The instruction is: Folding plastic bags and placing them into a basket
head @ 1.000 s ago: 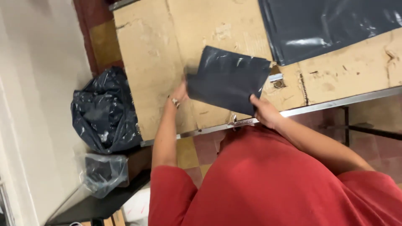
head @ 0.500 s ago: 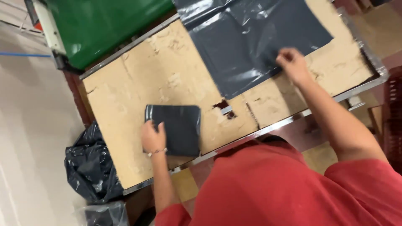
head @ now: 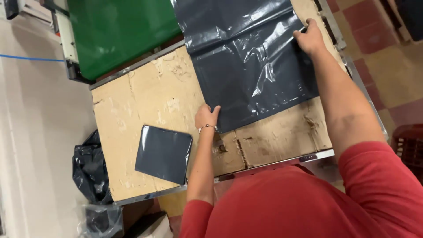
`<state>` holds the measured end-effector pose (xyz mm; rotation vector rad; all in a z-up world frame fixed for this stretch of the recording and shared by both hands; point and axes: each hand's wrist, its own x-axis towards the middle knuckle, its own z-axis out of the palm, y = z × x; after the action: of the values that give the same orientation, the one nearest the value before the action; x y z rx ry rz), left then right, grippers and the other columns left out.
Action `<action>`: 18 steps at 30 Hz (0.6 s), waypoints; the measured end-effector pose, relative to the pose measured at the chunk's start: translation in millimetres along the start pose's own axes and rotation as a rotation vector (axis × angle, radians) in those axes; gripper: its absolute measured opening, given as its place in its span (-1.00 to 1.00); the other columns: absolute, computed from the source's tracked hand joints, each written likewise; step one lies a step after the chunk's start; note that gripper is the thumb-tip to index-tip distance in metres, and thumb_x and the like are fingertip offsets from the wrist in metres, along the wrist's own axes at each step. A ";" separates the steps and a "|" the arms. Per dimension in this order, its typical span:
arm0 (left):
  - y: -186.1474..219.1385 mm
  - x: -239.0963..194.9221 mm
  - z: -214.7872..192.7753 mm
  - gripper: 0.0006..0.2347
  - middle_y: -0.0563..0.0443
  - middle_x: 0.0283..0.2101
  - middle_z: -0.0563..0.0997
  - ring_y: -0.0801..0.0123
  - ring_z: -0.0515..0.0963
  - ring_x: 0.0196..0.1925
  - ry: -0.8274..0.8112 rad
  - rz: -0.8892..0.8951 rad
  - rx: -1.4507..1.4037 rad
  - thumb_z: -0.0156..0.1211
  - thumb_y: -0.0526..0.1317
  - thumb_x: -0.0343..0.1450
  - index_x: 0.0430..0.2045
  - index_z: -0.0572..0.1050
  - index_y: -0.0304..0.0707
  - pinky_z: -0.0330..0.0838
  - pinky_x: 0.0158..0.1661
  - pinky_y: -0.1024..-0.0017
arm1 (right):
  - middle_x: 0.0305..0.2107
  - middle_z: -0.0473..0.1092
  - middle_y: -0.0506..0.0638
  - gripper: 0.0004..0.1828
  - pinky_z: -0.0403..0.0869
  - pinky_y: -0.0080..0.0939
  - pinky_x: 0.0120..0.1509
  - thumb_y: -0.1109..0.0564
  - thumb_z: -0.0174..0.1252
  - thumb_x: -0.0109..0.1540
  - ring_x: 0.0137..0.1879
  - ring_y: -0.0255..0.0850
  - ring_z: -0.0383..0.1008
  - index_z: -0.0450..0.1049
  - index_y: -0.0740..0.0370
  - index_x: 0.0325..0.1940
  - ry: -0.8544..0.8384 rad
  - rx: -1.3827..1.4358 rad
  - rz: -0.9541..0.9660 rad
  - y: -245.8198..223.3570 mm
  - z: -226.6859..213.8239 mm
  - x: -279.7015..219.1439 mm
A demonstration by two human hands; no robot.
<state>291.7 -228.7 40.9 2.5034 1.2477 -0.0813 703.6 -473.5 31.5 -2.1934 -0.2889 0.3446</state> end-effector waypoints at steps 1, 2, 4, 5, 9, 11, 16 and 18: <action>0.9 -2.6 -4.3 -0.62 -0.11 -0.38 0.60 -0.13 0.59 -0.28 -0.006 -0.060 -0.049 0.21 0.21 0.34 -0.54 0.43 -0.10 0.40 -0.30 -0.01 | 0.20 0.34 0.25 -0.25 0.33 -0.09 0.29 -0.08 0.26 0.25 0.25 0.03 0.39 0.17 0.24 0.42 -0.026 0.077 0.056 2.9 1.5 5.4; 0.7 -5.5 -8.7 -0.71 -0.14 -0.38 0.65 -0.20 0.61 -0.24 -0.012 -0.120 -0.097 0.20 0.12 0.35 -0.59 0.42 -0.03 0.40 -0.25 -0.03 | 0.10 0.43 0.18 -0.30 0.45 -0.13 0.17 -0.09 0.36 0.23 0.11 -0.07 0.50 0.27 0.16 0.35 -0.053 0.153 0.113 5.7 3.9 9.8; -11.0 -1.2 1.8 -0.73 -0.10 -0.42 0.64 -0.15 0.60 -0.29 0.007 -0.097 -0.113 0.19 0.07 0.36 -0.61 0.43 -0.05 0.39 -0.28 -0.01 | -0.10 0.49 0.05 -0.55 0.52 -0.20 0.00 -0.05 0.32 0.21 -0.08 -0.17 0.55 0.42 0.11 0.11 -0.148 0.269 0.189 -25.8 -20.1 -21.0; -15.2 4.2 6.0 -0.75 -0.07 -0.46 0.63 -0.10 0.59 -0.33 0.035 -0.060 -0.138 0.19 0.02 0.36 -0.63 0.45 -0.07 0.37 -0.32 0.00 | -0.30 0.56 -0.09 -0.78 0.58 -0.27 -0.17 -0.01 0.29 0.19 -0.26 -0.28 0.60 0.57 0.06 -0.12 -0.227 0.385 0.257 -45.4 -34.3 -32.9; -22.0 1.5 5.8 -0.75 -0.06 -0.44 0.66 -0.09 0.61 -0.32 0.070 -0.052 -0.165 0.14 0.02 0.36 -0.63 0.51 -0.10 0.39 -0.31 0.02 | 0.31 0.31 -0.08 -0.32 -0.06 -0.25 -0.55 -0.26 0.16 0.25 0.08 -0.31 0.40 0.30 -0.16 0.45 -0.310 0.139 0.360 -90.3 -88.7 -95.7; -22.2 -2.1 1.3 -0.79 -0.03 -0.45 0.67 -0.06 0.63 -0.33 0.083 -0.038 -0.199 0.15 -0.02 0.34 -0.59 0.58 -0.08 0.41 -0.30 0.04 | -0.75 0.07 -0.21 -0.43 -0.10 -0.37 -0.75 -0.08 -0.06 0.47 -0.75 -0.44 -0.11 0.14 -0.07 0.58 -0.536 0.190 0.287 -80.1 -102.0 -113.6; -30.7 -14.7 4.4 -0.87 0.07 -0.44 0.66 -0.01 0.63 -0.32 0.134 0.124 -0.231 0.14 -0.17 0.35 -0.29 0.50 -0.09 0.44 -0.27 0.02 | 0.26 0.19 0.13 -0.34 0.24 -0.19 -0.37 0.07 0.09 0.37 -0.39 -0.18 0.24 0.04 0.08 0.52 -0.455 0.268 0.235 -36.7 -70.5 -125.2; -35.6 -23.9 5.8 -0.76 0.08 -0.45 0.65 -0.06 0.62 -0.30 0.140 0.188 -0.224 0.17 -0.22 0.35 -0.13 0.41 -0.12 0.43 -0.24 -0.03 | 0.03 0.45 0.06 -0.48 0.59 -0.18 -0.07 0.22 0.19 0.33 -0.07 -0.15 0.53 0.28 0.13 0.37 -0.410 0.527 0.086 -9.6 -57.5 -121.4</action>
<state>249.8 -229.1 30.4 2.4475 1.0026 0.2685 609.2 -549.7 90.0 -1.6073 -0.2872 0.8229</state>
